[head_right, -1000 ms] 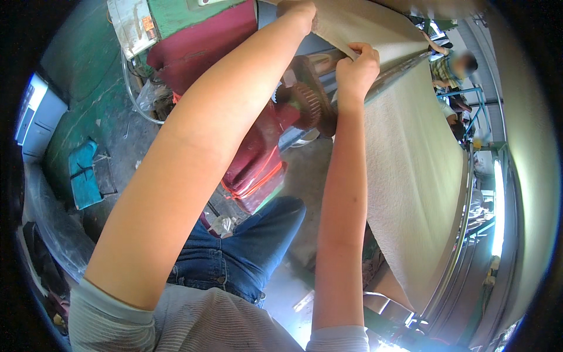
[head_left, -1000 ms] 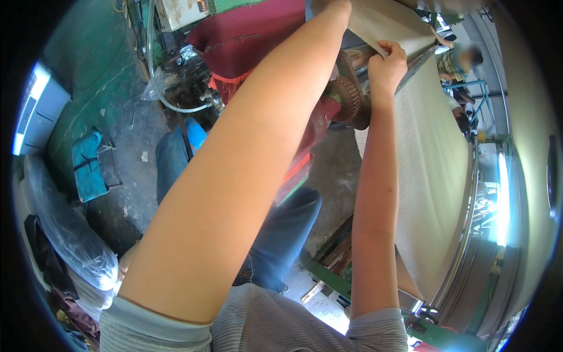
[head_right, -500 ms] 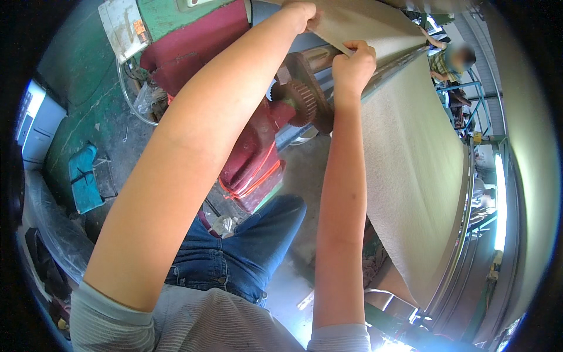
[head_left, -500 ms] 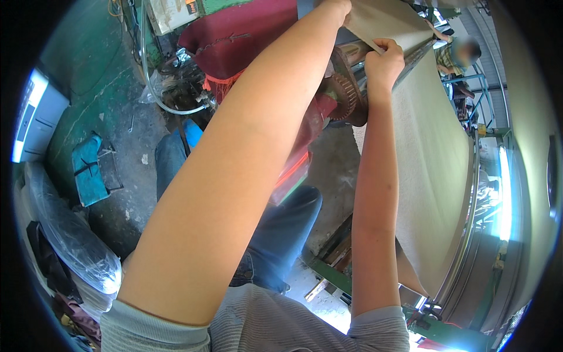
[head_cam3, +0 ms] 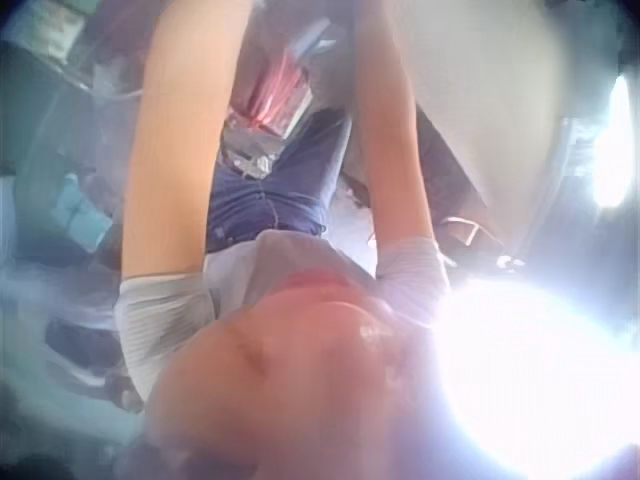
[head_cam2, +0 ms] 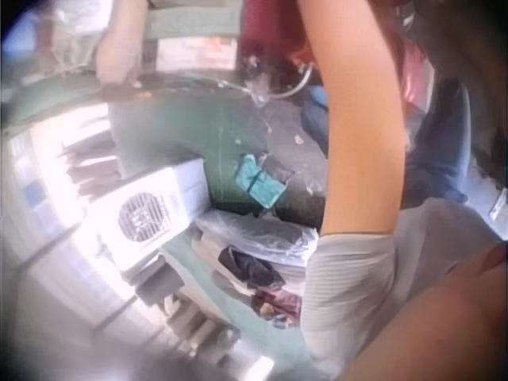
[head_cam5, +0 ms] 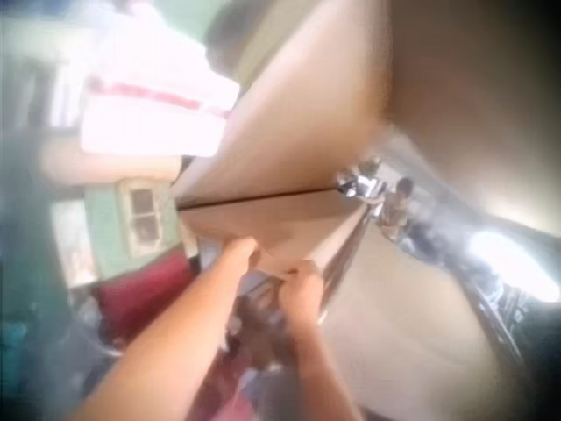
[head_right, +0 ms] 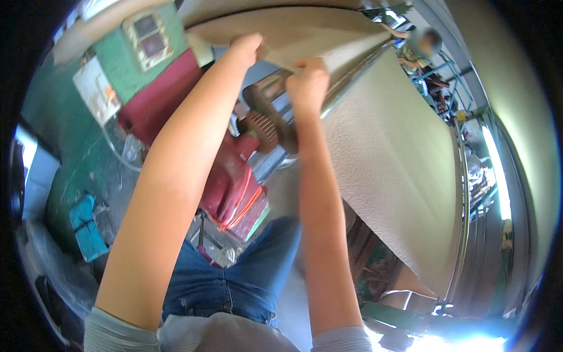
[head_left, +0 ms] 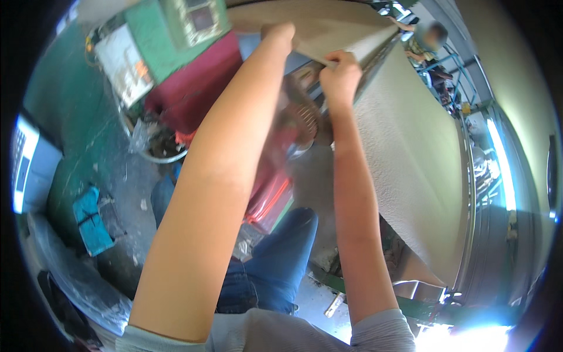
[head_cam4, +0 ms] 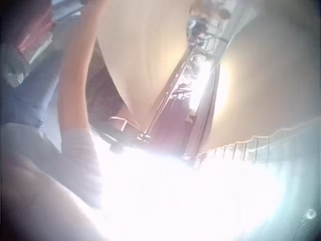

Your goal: The person feeds a large sheet of beige fabric through a roller machine, using both hands to guide the edges and ensure proper alignment. The person remains seated on the machine throughout the process.

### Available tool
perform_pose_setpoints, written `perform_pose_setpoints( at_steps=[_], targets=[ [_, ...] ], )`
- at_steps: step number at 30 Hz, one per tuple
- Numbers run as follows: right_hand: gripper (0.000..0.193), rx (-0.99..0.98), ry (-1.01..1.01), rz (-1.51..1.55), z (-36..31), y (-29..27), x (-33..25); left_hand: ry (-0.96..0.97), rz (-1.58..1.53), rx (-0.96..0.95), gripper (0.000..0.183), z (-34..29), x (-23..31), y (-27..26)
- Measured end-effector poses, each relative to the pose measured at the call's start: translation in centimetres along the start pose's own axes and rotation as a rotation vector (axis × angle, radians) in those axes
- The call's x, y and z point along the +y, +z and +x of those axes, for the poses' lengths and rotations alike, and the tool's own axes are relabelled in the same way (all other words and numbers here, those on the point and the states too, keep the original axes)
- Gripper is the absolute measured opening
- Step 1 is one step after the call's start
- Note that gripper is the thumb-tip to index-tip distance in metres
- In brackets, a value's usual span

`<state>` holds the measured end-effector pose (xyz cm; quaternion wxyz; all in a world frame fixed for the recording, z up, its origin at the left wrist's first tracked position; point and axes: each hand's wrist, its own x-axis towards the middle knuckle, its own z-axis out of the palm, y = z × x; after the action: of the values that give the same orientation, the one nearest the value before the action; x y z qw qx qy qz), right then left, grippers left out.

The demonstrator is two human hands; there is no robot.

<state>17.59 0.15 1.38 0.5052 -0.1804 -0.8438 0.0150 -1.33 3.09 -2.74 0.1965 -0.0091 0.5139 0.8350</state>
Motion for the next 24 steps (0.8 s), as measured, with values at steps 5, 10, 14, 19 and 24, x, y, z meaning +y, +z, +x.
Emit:
perform_pose_setpoints(
  at_steps=[5,10,14,19,24],
  targets=[
    [0.026,0.001,0.139,-0.132,-1.2,-1.8,2.1,-0.111,-0.021,-0.083,0.018,-4.0,0.2,1.1],
    [0.023,-0.043,0.349,-0.203,-1.2,-2.0,1.7,-0.095,-0.047,0.157,0.029,-4.3,2.2,-0.5],
    [0.021,-0.037,0.235,-0.113,-1.4,-2.6,1.7,-0.16,-0.119,0.097,0.028,-6.2,2.6,-0.6],
    [0.022,0.0,0.163,-0.008,-1.2,-2.4,1.5,-0.341,0.109,-0.268,0.022,-4.8,1.8,-0.5],
    [0.023,-0.003,0.239,-0.034,-1.0,-1.9,1.1,-0.156,-0.072,-0.179,0.025,-1.4,0.7,-0.9]
  ],
)
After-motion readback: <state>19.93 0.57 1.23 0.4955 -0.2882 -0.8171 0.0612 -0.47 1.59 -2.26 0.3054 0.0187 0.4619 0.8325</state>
